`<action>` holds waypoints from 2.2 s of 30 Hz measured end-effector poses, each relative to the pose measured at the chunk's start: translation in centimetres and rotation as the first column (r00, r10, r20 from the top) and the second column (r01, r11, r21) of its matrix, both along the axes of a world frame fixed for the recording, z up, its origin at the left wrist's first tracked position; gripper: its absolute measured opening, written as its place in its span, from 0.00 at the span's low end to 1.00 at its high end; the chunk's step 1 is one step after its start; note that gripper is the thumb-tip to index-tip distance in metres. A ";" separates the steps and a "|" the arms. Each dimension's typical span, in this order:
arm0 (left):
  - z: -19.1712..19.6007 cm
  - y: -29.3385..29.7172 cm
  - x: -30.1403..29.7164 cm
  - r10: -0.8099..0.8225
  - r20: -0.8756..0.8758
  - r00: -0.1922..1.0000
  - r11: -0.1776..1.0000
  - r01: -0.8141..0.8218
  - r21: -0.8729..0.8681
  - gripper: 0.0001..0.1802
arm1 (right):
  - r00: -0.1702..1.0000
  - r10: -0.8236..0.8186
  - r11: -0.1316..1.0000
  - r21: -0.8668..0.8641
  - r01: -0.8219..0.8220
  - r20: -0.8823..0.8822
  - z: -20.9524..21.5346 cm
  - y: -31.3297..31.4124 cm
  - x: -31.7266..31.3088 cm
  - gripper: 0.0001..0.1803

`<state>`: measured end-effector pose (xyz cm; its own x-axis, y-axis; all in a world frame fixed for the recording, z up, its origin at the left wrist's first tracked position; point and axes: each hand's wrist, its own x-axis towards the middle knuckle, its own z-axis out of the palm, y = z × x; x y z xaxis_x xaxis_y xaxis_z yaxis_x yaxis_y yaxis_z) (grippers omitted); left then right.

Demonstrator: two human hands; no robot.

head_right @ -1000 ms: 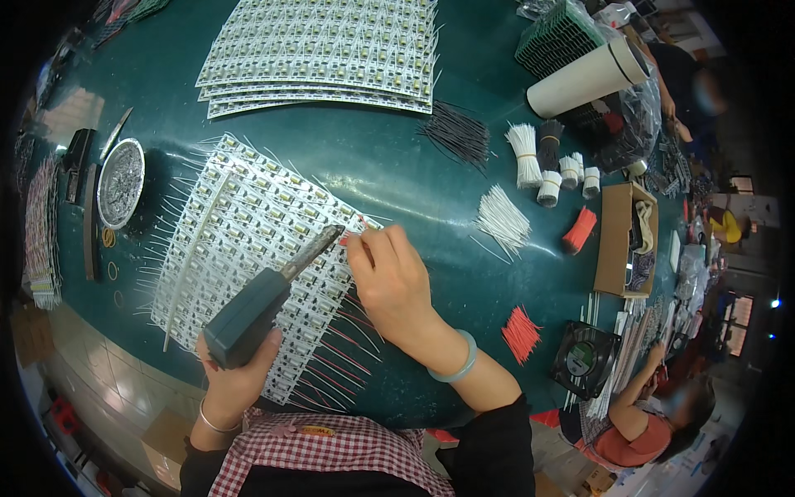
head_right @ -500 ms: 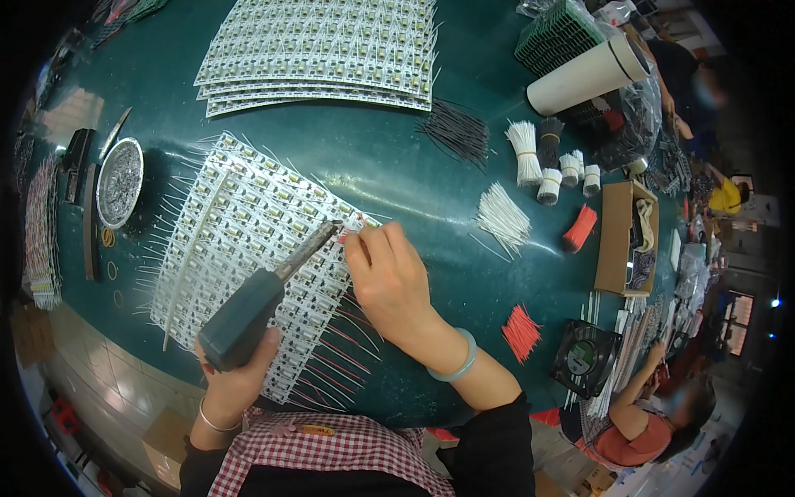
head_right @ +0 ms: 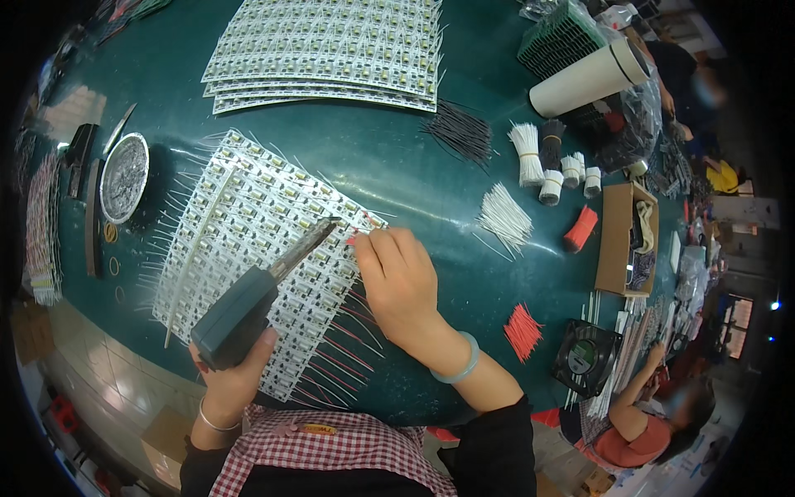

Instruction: The person uses a soldering iron to attach red and white wires to a grid of LED modules on a green workbench. They repeatedly pick wires from piles, position them on the board, and apply solder to secure the connections.

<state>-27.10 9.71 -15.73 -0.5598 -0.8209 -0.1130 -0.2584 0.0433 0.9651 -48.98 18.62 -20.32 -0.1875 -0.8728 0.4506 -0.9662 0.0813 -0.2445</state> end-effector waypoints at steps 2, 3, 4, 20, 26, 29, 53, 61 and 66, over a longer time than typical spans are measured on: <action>-0.2 -0.1 0.3 0.000 0.015 1.000 1.000 0.000 0.024 0.13 | 1.000 0.006 1.000 -0.014 -0.006 0.005 0.1 0.3 0.4 0.17; -0.2 -0.1 0.4 -0.001 0.022 1.000 0.999 0.000 0.036 0.13 | 1.000 0.009 1.000 -0.021 -0.008 0.008 0.2 0.4 0.5 0.18; -0.2 0.0 0.5 -0.001 0.024 1.000 0.999 0.000 0.032 0.13 | 0.999 0.023 1.000 -0.013 -0.022 0.029 0.1 0.4 0.5 0.18; -0.7 0.8 1.1 -0.013 0.041 0.999 1.000 0.014 -0.025 0.08 | 0.996 0.056 0.997 0.041 -0.059 0.067 -0.6 0.5 1.2 0.19; -1.2 1.1 1.2 0.023 0.030 0.999 0.999 -0.022 -0.027 0.07 | 0.997 0.061 0.997 0.035 -0.063 0.055 -0.4 0.3 1.2 0.18; -1.7 1.1 1.6 -0.001 0.050 0.999 1.000 0.002 -0.023 0.07 | 0.997 0.057 0.997 0.041 -0.059 0.045 -0.3 0.3 1.2 0.17; -1.8 1.3 1.4 0.009 0.024 1.000 0.999 -0.008 -0.031 0.06 | 0.999 0.043 0.998 0.036 -0.043 0.011 -0.3 0.2 1.4 0.17; -2.1 1.0 5.1 0.333 0.021 0.943 0.901 -0.312 -0.300 0.15 | 0.999 0.031 0.999 0.029 -0.031 -0.005 -0.3 0.2 1.4 0.16; 2.9 -6.4 10.2 0.427 -0.438 0.791 0.494 -0.610 -0.620 0.15 | 0.999 0.045 0.999 0.030 -0.045 0.008 -0.3 0.1 1.6 0.15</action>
<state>-16.90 3.27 -12.87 0.0630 -0.7301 0.6804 -0.2777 0.6420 0.7146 -47.36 18.69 -20.57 -0.1514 -0.8937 0.4224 -0.9672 0.0457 -0.2499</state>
